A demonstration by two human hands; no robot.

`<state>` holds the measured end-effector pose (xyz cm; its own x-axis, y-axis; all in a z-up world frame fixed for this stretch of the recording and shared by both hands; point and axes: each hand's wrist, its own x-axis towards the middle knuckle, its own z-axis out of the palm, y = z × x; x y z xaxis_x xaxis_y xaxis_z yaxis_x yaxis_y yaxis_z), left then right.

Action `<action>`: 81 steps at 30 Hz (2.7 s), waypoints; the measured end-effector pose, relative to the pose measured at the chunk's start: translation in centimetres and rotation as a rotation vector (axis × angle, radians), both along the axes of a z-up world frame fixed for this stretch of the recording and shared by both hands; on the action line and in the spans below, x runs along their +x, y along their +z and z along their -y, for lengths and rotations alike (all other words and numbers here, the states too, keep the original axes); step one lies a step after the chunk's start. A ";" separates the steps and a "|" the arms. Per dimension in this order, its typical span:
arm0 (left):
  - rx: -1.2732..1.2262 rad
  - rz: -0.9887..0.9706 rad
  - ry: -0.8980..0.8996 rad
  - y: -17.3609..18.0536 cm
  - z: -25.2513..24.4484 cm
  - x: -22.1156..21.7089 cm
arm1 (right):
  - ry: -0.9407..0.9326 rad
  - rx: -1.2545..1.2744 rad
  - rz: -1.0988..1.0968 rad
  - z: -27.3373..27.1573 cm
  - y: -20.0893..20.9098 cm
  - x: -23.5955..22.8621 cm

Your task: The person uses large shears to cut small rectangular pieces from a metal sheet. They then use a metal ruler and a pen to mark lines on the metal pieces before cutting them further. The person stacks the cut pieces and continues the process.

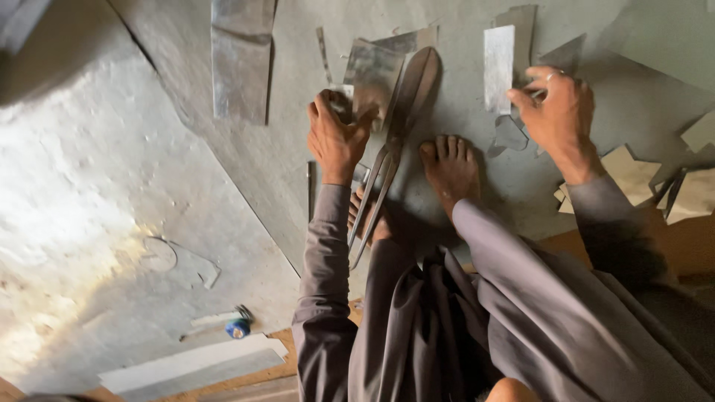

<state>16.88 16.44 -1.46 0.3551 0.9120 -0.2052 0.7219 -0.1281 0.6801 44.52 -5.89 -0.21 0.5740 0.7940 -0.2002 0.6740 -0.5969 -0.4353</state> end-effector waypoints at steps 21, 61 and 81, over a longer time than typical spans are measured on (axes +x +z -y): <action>-0.760 0.588 0.233 1.5 2.8 -6.5 | 0.033 0.250 -0.864 -6.8 -1.0 -10.8; -0.005 0.012 -0.551 -0.4 10.3 -4.1 | 0.139 0.173 -0.890 -3.2 -2.9 -11.8; 0.013 -0.009 -0.575 -0.7 10.0 -3.7 | 0.131 0.143 -0.888 -2.8 -3.7 -12.1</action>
<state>13.21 6.46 -2.19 0.7931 0.5751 -0.2007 0.5394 -0.5101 0.6700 32.45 -3.10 -3.94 0.1592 0.8933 -0.4204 0.1136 -0.4395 -0.8910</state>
